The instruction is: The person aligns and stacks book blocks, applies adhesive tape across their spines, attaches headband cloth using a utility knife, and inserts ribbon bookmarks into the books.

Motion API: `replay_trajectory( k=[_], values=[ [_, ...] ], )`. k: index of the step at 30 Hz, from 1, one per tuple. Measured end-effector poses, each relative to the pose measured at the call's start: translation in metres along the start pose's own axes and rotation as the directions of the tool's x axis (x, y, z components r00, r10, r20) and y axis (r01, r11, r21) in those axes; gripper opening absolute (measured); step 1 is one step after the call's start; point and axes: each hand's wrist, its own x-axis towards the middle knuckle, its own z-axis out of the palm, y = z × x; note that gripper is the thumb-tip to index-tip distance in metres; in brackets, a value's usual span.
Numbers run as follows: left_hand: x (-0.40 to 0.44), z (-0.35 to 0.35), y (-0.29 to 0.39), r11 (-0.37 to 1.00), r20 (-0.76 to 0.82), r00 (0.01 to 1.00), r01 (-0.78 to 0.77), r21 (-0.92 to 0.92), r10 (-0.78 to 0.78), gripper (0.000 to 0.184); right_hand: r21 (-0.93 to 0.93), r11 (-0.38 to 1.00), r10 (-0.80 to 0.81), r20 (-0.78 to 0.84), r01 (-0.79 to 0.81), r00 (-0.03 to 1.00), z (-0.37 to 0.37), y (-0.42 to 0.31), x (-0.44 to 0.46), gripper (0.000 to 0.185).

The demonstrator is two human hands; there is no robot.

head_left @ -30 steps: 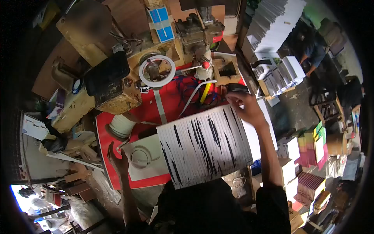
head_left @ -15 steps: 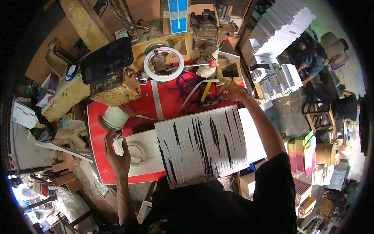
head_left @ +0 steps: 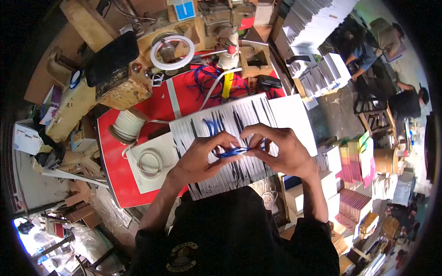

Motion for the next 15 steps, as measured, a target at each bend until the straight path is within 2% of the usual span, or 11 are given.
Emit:
replay_trajectory(
  k=[1,2,3,4,5,7,9,10,11,13,15],
  values=[
    [0.0,0.004,-0.006,0.999,-0.009,0.999,0.043,-0.029,-0.043,0.034,0.001,1.0,0.009,-0.011,-0.009,1.0,0.004,0.009,-0.01,0.034],
    [-0.006,0.002,-0.006,0.997,0.033,0.997,0.075,0.007,-0.075,0.027,-0.079,0.995,0.053,-0.072,-0.058,0.996,0.008,0.024,-0.022,0.032],
    [-0.01,0.001,-0.005,0.983,0.075,0.981,0.183,-0.017,-0.181,0.023,-0.151,0.982,0.096,-0.136,-0.116,0.986,0.013,0.036,-0.033,0.03],
    [-0.016,0.005,-0.015,0.98,0.05,0.983,0.18,-0.082,-0.177,0.022,-0.116,0.991,0.041,-0.176,-0.062,0.984,0.016,0.044,-0.04,0.028],
    [-0.021,0.011,-0.028,0.973,0.022,0.984,0.177,-0.146,-0.175,0.022,-0.104,0.992,0.057,-0.189,-0.078,0.98,0.018,0.05,-0.046,0.028],
    [-0.023,0.014,-0.038,0.994,-0.049,0.994,0.092,-0.063,-0.095,0.014,-0.202,0.978,0.011,-0.219,-0.056,0.976,0.021,0.058,-0.059,0.023],
    [-0.02,0.016,-0.039,0.987,-0.149,0.976,0.161,-0.004,-0.16,0.01,-0.191,0.976,0.051,-0.274,-0.106,0.96,0.023,0.06,-0.069,0.017],
    [-0.018,0.015,-0.037,0.984,-0.212,0.969,0.148,0.104,-0.123,0.009,-0.287,0.948,0.046,-0.307,-0.138,0.95,0.021,0.063,-0.074,0.014],
    [-0.017,0.012,-0.033,0.964,-0.222,0.96,0.212,0.162,-0.173,0.009,-0.378,0.909,0.041,-0.339,-0.176,0.94,0.02,0.066,-0.08,0.011],
    [-0.019,0.013,-0.036,0.963,-0.309,0.946,0.169,0.21,-0.099,0.009,-0.406,0.877,0.06,-0.436,-0.256,0.898,0.015,0.068,-0.089,0.01],
    [-0.02,0.009,-0.038,0.949,-0.284,0.951,0.199,0.247,-0.125,0.01,-0.375,0.882,0.051,-0.524,-0.284,0.85,0.007,0.075,-0.101,0.012]
  ],
)
